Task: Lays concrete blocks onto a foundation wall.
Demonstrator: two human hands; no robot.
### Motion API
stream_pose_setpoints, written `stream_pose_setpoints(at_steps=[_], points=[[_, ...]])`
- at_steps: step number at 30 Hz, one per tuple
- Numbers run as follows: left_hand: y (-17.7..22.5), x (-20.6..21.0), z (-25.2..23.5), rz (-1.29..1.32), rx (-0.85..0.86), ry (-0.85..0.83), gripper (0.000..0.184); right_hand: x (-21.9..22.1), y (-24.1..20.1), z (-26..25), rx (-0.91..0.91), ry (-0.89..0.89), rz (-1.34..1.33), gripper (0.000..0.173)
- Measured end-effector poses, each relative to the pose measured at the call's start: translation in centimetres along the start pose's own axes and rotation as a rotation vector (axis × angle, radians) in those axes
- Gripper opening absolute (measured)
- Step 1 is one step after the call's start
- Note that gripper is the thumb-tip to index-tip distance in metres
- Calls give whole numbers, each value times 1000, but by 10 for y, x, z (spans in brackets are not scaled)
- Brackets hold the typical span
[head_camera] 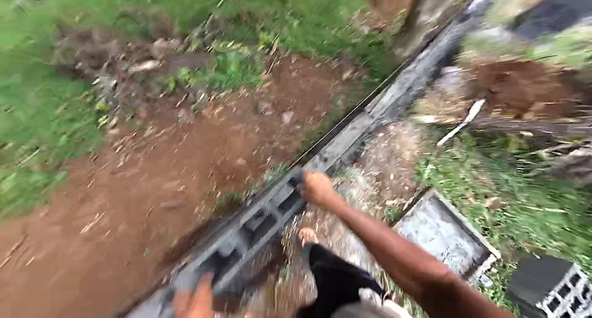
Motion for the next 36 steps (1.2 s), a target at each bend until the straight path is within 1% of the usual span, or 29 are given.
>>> stream_pose_setpoints(at_steps=[2, 4, 8, 10, 13, 15, 16, 19, 21, 24, 27, 29, 31, 34, 36], points=[[4, -9, 7, 4, -169, 103, 56, 2, 0, 2, -52, 44, 10, 50], [18, -13, 11, 3, -216, 130, 52, -9, -5, 9, -83, 116, -1, 47], [45, -28, 40, 21, -200, 164, 43, -36, -13, 42, -125, 229, 2, 38], [64, -38, 60, 11, -153, 192, 41, -48, -12, 65, -150, 274, -28, 37], [89, -49, 97, 31, -42, 175, 48, -69, 0, 110, -121, 293, -71, 42], [90, -67, 125, 52, 4, 190, 46, -67, 5, 145, -161, 338, -110, 43], [87, -74, 135, 67, 28, 183, 45, -64, 8, 162, -168, 371, -139, 41], [58, -97, 155, 75, 60, 114, 46, -37, 16, 215, -106, 463, -177, 37], [29, -111, 160, 30, 34, 32, 46, -2, 22, 254, -23, 505, -186, 36], [-27, -129, 152, -64, 55, -155, 44, 74, 33, 314, 143, 543, -225, 34], [-80, -151, 150, -238, 39, -350, 50, 173, 46, 384, 362, 508, -316, 34], [-103, -155, 152, -412, 62, -493, 52, 238, 60, 432, 481, 538, -422, 31], [-125, -152, 158, -617, 107, -615, 48, 307, 80, 476, 640, 483, -551, 29], [-163, -141, 177, -887, 136, -778, 53, 421, 95, 546, 876, 372, -758, 33], [-200, -127, 186, -939, 191, -880, 42, 494, 92, 589, 1005, 364, -850, 36]])
Point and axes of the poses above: each hand's wrist, its own z-axis away from the middle knuckle, its own x-axis out of the palm, y = z × x, the point moved 6 cm from there along -z, towards the middle knuckle, and after that the axes turned 1 degree about -z, right-handed, at the moved point
